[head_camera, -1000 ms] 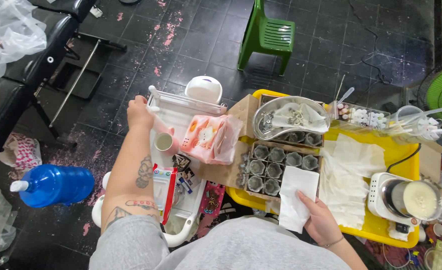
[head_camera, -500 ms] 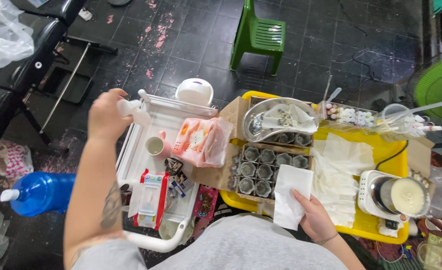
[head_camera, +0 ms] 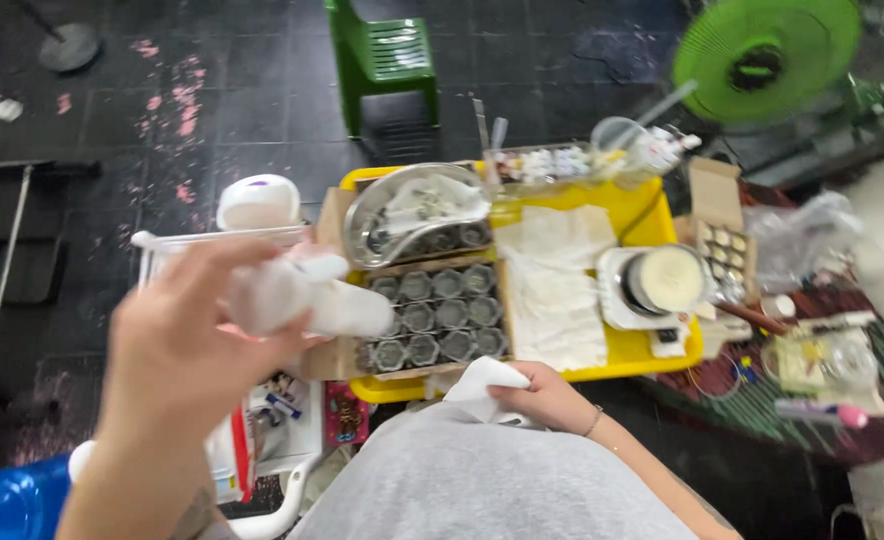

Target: Cleaning and preparing glass jars with a tissue for candle making.

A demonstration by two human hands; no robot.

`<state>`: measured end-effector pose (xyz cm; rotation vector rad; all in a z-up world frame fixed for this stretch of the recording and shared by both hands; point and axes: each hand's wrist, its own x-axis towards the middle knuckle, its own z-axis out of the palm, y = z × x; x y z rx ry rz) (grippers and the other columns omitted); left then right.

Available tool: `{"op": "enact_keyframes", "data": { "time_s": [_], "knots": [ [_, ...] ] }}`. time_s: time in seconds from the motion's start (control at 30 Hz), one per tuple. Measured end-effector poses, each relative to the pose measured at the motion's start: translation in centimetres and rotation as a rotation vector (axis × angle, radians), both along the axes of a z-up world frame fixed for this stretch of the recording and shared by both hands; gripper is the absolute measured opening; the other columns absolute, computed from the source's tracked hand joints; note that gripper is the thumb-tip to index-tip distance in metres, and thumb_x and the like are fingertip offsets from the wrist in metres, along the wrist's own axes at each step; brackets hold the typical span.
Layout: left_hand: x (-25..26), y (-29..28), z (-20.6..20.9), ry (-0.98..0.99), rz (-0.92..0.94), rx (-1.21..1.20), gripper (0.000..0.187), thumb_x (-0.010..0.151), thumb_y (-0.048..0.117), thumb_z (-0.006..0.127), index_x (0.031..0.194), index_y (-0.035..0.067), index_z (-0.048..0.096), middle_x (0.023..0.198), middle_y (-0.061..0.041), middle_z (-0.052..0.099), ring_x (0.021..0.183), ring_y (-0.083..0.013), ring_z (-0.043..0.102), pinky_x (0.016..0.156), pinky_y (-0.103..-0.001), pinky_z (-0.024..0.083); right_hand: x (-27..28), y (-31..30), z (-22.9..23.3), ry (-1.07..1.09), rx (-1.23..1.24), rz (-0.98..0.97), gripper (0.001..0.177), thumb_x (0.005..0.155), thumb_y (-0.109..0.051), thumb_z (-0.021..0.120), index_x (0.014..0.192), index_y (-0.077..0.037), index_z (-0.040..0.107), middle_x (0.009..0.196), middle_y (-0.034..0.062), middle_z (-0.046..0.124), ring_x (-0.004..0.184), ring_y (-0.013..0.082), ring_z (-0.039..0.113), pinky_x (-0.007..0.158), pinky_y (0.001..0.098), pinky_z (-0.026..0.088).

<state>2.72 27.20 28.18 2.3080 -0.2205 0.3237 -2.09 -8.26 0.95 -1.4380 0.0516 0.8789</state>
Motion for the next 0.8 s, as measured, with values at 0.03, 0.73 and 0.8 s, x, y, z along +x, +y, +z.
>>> {"op": "enact_keyframes", "data": {
  "time_s": [0.03, 0.73, 0.8],
  "knots": [
    [0.1, -2.0, -0.6, 0.003, -0.024, 0.001, 0.054, 0.067, 0.017, 0.088, 0.117, 0.012, 0.066, 0.111, -0.008, 0.071, 0.094, -0.0231, 0.074, 0.073, -0.036, 0.06, -0.8, -1.0, -0.8, 0.003, 0.001, -0.024, 0.029, 0.092, -0.021, 0.072, 0.115, -0.003, 0.073, 0.101, 0.0001, 0.075, 0.089, 0.0053, 0.067, 0.079, 0.0248, 0.057],
    [0.4, -31.0, -10.0, -0.059, -0.426, 0.08, 0.046, 0.077, 0.019, 0.079, 0.121, 0.013, 0.068, 0.116, -0.009, 0.062, 0.102, -0.0349, 0.063, 0.085, -0.043, 0.053, 1.1, -12.1, 5.7, -1.178, -0.614, -0.315, 0.095, 0.072, -0.032, 0.088, 0.143, 0.007, 0.038, 0.132, 0.0258, 0.056, 0.1, 0.039, 0.067, 0.073, 0.0433, 0.057],
    [0.2, -32.1, -10.1, -0.115, -0.417, 0.093, 0.046, 0.077, 0.016, 0.076, 0.122, 0.014, 0.069, 0.118, -0.008, 0.062, 0.102, -0.0348, 0.063, 0.087, -0.043, 0.054, 2.1, -12.4, 4.6, -0.875, -0.825, -0.226, 0.065, 0.088, -0.028, 0.081, 0.142, -0.004, 0.052, 0.103, 0.0125, 0.073, 0.09, 0.0317, 0.074, 0.075, 0.0411, 0.059]
  ]
}}
